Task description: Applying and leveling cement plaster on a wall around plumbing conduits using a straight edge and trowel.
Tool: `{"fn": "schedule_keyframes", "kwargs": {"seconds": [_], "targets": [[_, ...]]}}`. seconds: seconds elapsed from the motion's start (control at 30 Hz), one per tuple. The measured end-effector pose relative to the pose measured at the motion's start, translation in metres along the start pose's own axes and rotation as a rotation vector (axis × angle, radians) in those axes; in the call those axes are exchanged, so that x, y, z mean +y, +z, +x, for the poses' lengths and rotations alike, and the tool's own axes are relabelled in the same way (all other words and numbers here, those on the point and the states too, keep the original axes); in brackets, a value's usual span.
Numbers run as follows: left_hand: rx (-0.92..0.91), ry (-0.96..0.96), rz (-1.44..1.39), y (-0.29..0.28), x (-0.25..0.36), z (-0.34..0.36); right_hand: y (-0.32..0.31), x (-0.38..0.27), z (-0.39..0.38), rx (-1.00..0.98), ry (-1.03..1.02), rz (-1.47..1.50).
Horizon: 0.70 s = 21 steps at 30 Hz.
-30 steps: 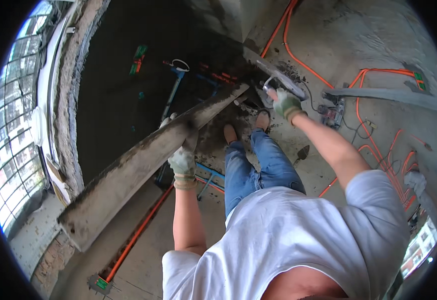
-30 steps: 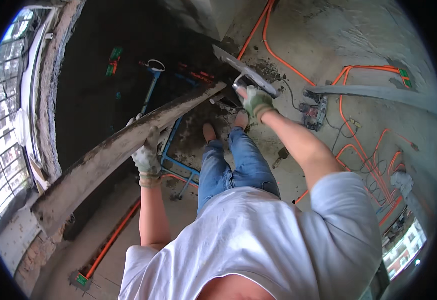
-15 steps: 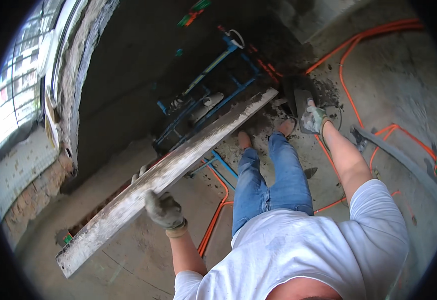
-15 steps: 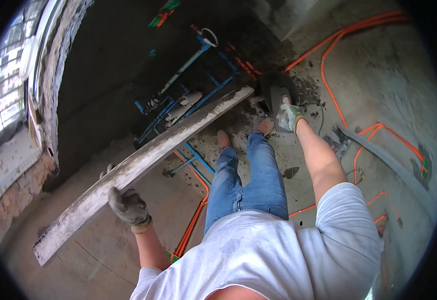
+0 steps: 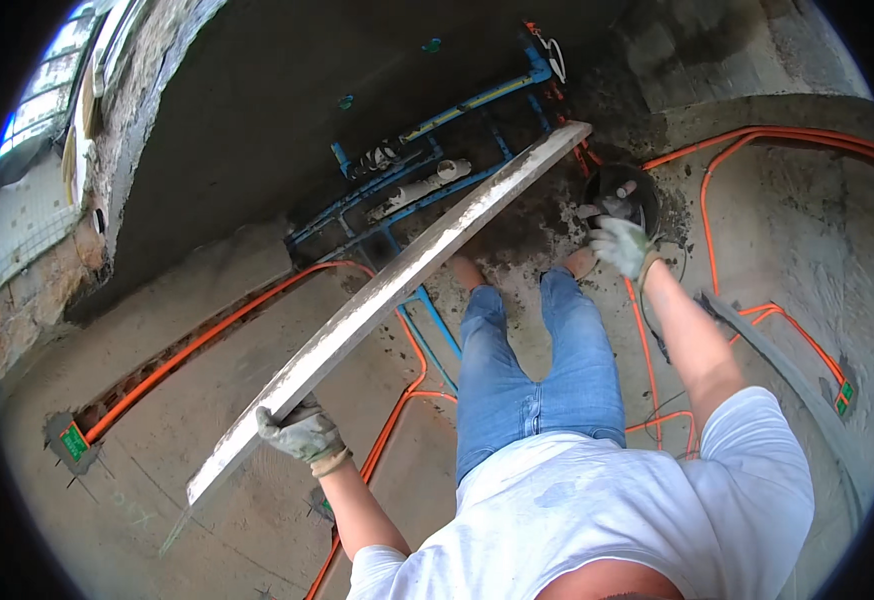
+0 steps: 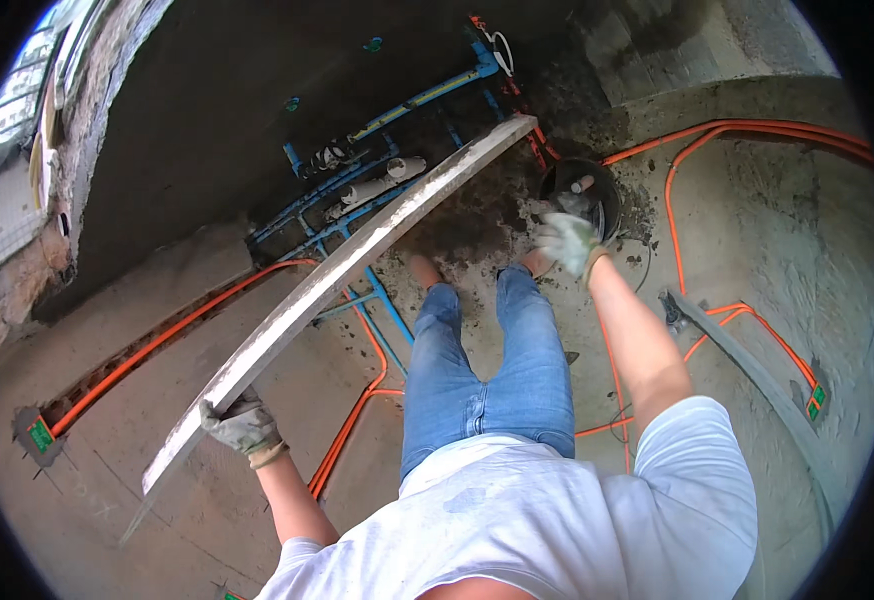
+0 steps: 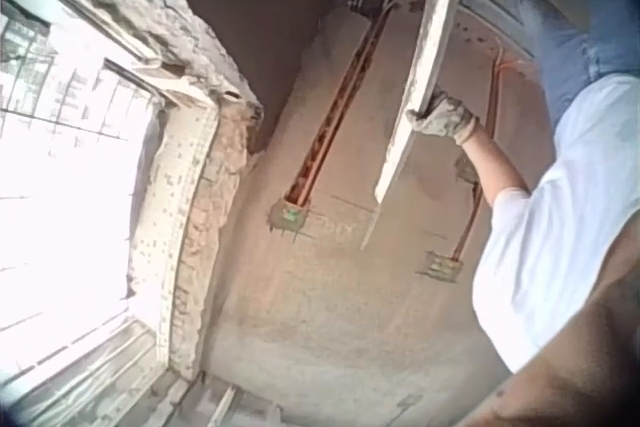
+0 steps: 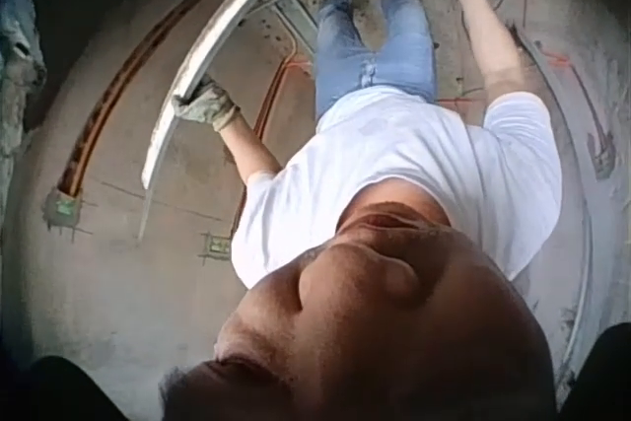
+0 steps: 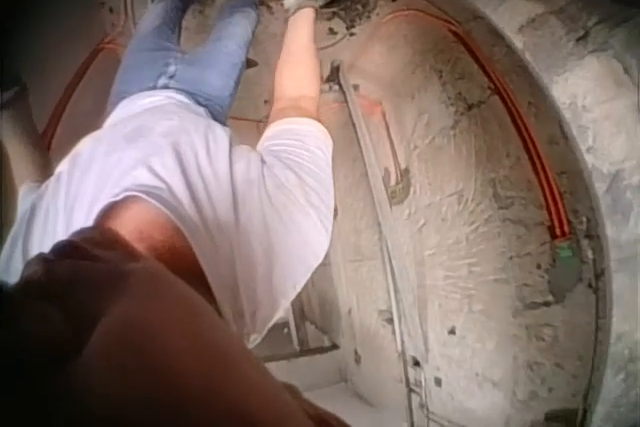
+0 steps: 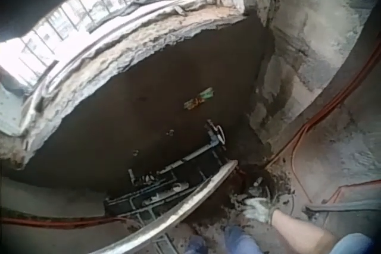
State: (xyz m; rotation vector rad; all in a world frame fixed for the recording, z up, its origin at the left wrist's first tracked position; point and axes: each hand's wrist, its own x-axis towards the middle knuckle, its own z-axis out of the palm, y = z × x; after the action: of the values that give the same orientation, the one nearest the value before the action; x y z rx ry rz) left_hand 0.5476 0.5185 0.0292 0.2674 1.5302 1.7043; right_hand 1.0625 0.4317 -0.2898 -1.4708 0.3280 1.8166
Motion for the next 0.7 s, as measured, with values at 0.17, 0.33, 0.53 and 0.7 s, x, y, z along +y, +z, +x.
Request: {"fn": "schedule_keyframes", "kwargs": {"seconds": [0.17, 0.33, 0.53, 0.7], "targets": [[0.067, -0.151, -0.060, -0.036, -0.042, 0.081, 0.171, 0.011, -0.050, -0.352, -0.082, 0.229], [0.258, -0.367, 0.007, -0.046, -0.095, 0.150, 0.234, 0.020, 0.000, 0.084, -0.122, 0.506], [0.170, -0.670, -0.022, -0.032, -0.190, 0.224, 0.206, 0.008, 0.111, 0.191, -0.023, 0.438], [0.220, -0.711, 0.083, -0.009, -0.286, 0.306, 0.221, -0.032, 0.199, 0.363, -0.019, 0.286]]}}
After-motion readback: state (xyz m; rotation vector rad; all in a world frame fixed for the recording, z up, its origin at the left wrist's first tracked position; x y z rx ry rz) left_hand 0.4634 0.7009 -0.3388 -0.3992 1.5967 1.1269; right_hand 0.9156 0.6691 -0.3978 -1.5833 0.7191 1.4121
